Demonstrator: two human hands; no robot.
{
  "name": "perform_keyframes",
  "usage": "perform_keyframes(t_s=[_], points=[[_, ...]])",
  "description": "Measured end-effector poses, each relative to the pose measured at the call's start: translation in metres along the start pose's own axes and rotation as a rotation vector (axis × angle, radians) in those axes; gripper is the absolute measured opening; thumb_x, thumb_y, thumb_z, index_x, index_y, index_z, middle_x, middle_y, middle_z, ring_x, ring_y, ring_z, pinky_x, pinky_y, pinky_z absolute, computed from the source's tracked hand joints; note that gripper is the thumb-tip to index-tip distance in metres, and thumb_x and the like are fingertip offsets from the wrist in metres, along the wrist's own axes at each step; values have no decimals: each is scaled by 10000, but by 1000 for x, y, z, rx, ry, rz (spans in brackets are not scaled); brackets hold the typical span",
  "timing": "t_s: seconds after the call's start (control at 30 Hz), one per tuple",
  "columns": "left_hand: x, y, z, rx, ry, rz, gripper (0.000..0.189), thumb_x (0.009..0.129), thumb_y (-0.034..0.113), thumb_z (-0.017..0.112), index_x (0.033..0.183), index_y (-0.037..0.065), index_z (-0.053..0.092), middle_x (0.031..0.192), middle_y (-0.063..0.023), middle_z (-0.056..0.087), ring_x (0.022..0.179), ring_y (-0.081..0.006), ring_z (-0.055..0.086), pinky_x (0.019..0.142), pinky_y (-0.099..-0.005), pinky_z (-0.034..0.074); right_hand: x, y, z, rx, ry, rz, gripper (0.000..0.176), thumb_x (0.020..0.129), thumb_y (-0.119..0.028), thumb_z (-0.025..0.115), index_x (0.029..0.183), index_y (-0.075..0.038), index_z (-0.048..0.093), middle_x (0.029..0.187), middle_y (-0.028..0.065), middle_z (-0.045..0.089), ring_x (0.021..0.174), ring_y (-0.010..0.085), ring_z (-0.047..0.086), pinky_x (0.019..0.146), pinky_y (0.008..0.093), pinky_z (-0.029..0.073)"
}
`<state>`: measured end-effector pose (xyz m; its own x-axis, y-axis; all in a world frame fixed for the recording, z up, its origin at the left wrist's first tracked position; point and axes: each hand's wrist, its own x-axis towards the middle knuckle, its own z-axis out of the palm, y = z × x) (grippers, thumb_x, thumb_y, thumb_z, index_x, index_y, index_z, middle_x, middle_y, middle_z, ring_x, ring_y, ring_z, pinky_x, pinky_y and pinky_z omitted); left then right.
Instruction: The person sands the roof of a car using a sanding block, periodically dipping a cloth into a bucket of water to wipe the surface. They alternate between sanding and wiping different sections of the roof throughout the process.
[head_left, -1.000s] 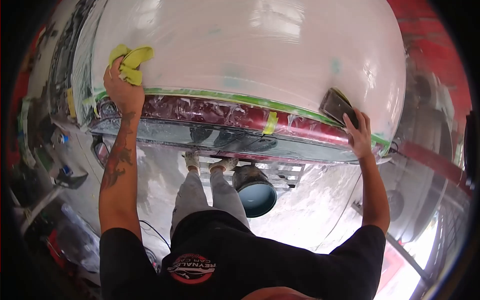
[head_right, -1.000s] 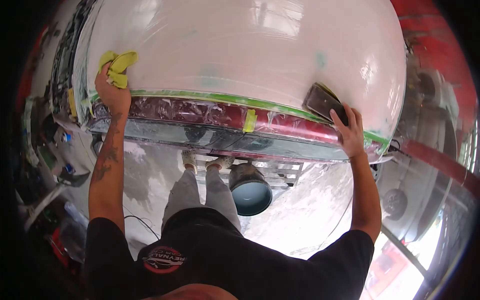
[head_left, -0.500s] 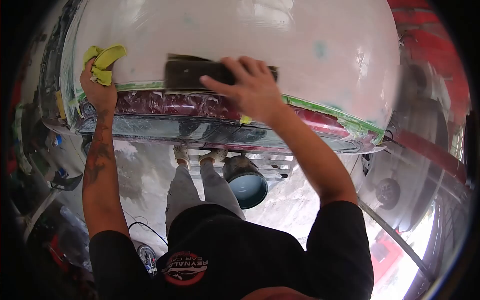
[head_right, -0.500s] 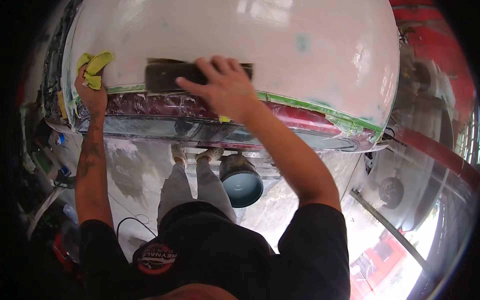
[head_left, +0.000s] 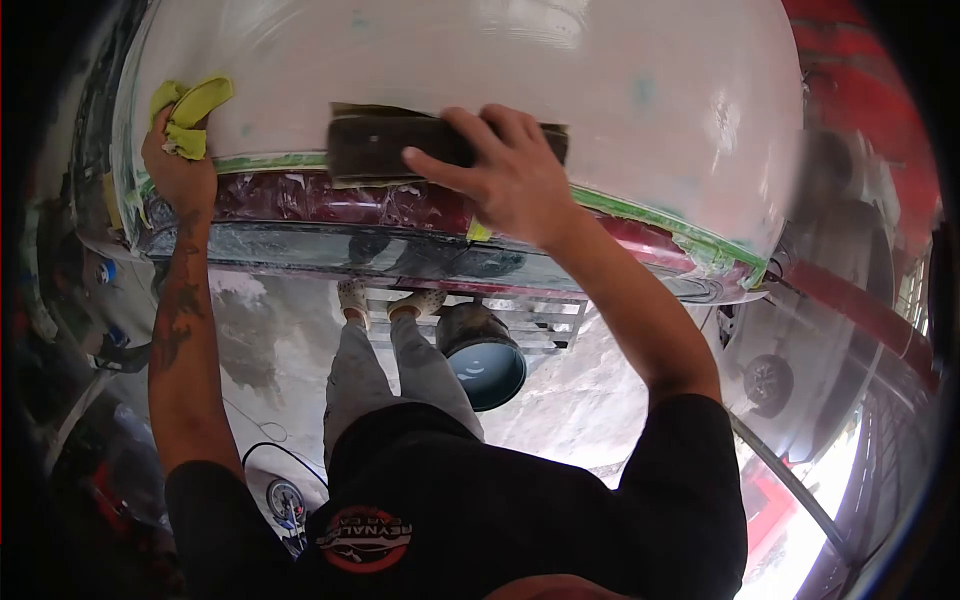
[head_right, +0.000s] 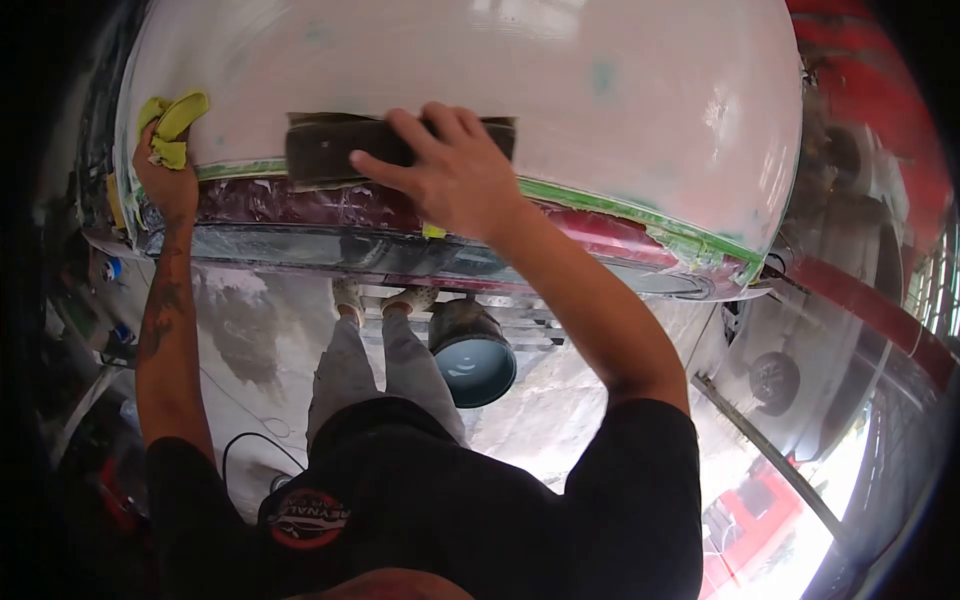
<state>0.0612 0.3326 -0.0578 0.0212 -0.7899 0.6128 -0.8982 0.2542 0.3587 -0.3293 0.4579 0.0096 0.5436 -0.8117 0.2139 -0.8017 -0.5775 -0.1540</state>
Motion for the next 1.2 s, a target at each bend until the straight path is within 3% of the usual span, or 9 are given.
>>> perform_keyframes(t_s=[0.13,0.37,0.47,0.6,0.67,0.87,0.93,1.07,1.2], points=[[0,-7,2,-54,-17,19,506,816,20,747,1293,17,578,1165,-201,620,1113,-407,587,972,-463,455,0,0,11,31,45,-1,673,721,-166,755,1341,-389,619,1388,82,511,1162,313,510,968,432,443],[5,1,0,-79,-25,-8,452,824,57,761,1240,-10,600,1137,-215,627,1072,-414,605,948,-462,467,-184,103,-59,-186,101,326,551,763,-130,748,1284,-299,688,1338,151,590,1101,374,551,949,477,485],[6,2,-3,-46,-31,-26,467,821,64,773,1246,-7,594,1129,-211,625,1067,-414,602,952,-459,464,-169,88,-40,-185,127,306,576,742,-106,750,1283,-292,688,1344,159,583,1103,378,549,945,483,489],[4,3,-4,-24,-17,22,475,832,68,773,1261,-5,582,1119,-203,622,1058,-408,603,956,-453,459,-43,43,-25,-10,-17,7,737,640,-114,776,1319,-369,645,1349,90,582,1109,329,545,930,432,506],[3,3,-3,-7,-5,35,467,839,67,769,1260,-6,581,1132,-201,619,1070,-402,599,959,-454,457,-23,67,-19,-96,77,-36,582,748,-217,761,1300,-375,659,1299,52,589,1061,288,561,915,394,503],[4,1,-2,-138,-80,-66,468,861,71,749,1285,0,563,1181,-192,591,1128,-388,567,983,-457,434,-55,244,-38,-390,296,900,453,934,-329,658,1384,-317,608,1250,152,646,1071,396,596,934,471,511],[4,2,-5,-137,-87,-87,472,865,75,746,1293,4,559,1189,-190,583,1138,-388,557,987,-459,428,-54,225,-28,-394,322,841,468,919,-330,668,1382,-305,608,1257,159,628,1075,400,576,918,475,504],[2,4,-6,-53,-62,-35,465,874,87,740,1296,22,558,1181,-194,580,1124,-399,554,974,-466,428,-48,50,-9,-173,213,480,640,755,-132,766,1352,-317,627,1279,124,600,1081,358,576,923,458,502],[4,5,-6,-9,-82,-41,450,886,108,735,1295,40,559,1185,-201,579,1117,-408,550,960,-469,429,-85,109,-31,-207,174,540,588,805,-175,759,1361,-309,621,1288,131,601,1064,363,583,916,469,515]])
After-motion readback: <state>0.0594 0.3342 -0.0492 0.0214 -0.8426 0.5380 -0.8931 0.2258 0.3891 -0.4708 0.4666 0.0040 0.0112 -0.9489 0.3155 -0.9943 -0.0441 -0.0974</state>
